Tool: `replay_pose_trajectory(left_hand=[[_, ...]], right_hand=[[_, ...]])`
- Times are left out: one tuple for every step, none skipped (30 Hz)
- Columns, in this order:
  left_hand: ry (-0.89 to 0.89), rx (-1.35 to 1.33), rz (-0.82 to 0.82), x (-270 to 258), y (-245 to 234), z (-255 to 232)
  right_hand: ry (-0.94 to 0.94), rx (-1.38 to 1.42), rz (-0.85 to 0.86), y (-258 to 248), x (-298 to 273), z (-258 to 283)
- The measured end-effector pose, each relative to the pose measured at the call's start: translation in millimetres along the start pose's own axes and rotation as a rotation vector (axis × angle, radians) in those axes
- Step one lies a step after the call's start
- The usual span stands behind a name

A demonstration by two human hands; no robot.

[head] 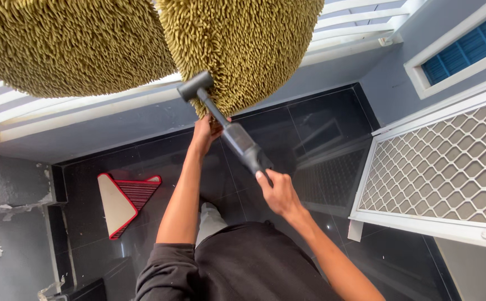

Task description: The person vacuums two shaggy green rugs hanging over a balcony railing using a handheld vacuum cleaner.

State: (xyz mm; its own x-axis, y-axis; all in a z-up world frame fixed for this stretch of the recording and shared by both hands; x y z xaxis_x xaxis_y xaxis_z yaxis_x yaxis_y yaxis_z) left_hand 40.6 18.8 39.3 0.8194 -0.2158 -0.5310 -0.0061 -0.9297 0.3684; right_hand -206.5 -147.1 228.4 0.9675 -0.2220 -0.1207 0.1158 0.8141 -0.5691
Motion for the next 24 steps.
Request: replay_pose_trajectory(left_hand=[[-0.071, -0.17, 0.021, -3, 8, -1], [-0.125, -0.311, 0.028, -3, 18, 0], [-0.115, -0.425, 0.066, -1, 29, -2], [-0.105, -0.55, 0.109, 2, 39, -3], [-0.097, -0.696, 0.166, 5, 48, -3], [-0.081, -0.72, 0.164, 8, 50, -3], [-0.065, -0.744, 0.162, 11, 55, -2], [-0.053, -0.767, 0.16, 11, 58, 1], [-0.049, -0.755, 0.152, 10, 58, 3], [-0.038, -0.745, 0.149, 11, 57, 2], [-0.027, -0.735, 0.147, 11, 57, 1], [-0.023, -0.727, 0.134, 10, 55, 0], [-0.018, -0.72, 0.12, 8, 52, 0], [-0.018, -0.715, 0.103, 6, 49, 3], [-0.026, -0.719, 0.107, 6, 50, 4], [-0.03, -0.725, 0.109, 7, 51, 2], [-0.034, -0.732, 0.112, 6, 51, 1], [-0.044, -0.624, 0.076, 2, 48, 0], [-0.054, -0.516, 0.039, -2, 48, 0], [-0.065, -0.408, 0.007, -6, 48, -2], [-0.008, -0.226, 0.011, -11, 43, -9], [0.047, -0.043, 0.013, -18, 38, -11], [0.102, 0.14, 0.015, -24, 33, -12], [0.183, 0.233, 0.003, -27, 27, -17]], right_hand=[[0.036, -0.063, 0.011, 2, -11, -5], [0.054, -0.044, 0.022, 4, -19, -8], [0.073, -0.024, 0.032, 7, -27, -12], [0.092, -0.003, 0.042, 9, -32, -16], [0.083, 0.009, 0.033, 8, -34, -19], [0.072, 0.024, 0.021, 8, -35, -20], [0.061, 0.039, 0.009, 8, -35, -21], [0.111, 0.12, 0.017, 9, -37, -26], [0.161, 0.201, 0.026, 10, -38, -30], [0.203, 0.282, 0.032, 12, -37, -34], [0.216, 0.351, 0.04, 13, -39, -36], [0.226, 0.421, 0.052, 16, -41, -36], [0.236, 0.492, 0.064, 19, -42, -37], [0.249, 0.527, 0.068, 22, -43, -39], [0.262, 0.562, 0.072, 25, -45, -40], [0.27, 0.595, 0.08, 27, -45, -43], [0.275, 0.642, 0.074, 29, -47, -45], [0.276, 0.691, 0.073, 31, -47, -45], [0.278, 0.741, 0.072, 33, -47, -45], [0.305, 0.777, 0.075, 34, -45, -45], [0.332, 0.814, 0.077, 34, -43, -46], [0.361, 0.85, 0.08, 33, -42, -47], [0.367, 0.857, 0.078, 30, -40, -48], [0.369, 0.864, 0.077, 28, -35, -46]])
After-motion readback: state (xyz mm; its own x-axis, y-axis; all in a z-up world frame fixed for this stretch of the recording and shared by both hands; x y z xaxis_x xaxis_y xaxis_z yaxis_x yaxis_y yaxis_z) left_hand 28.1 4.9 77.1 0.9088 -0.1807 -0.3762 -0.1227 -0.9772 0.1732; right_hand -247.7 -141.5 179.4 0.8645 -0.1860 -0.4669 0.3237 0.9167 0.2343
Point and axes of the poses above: each hand's wrist, its own x-axis towards the middle knuckle, its own y-axis out of the palm, z = x × y, the point moved 6 cm from there along x, towards the middle knuckle, and after that the axes turned 1 degree about x, right-handed, at the moved point
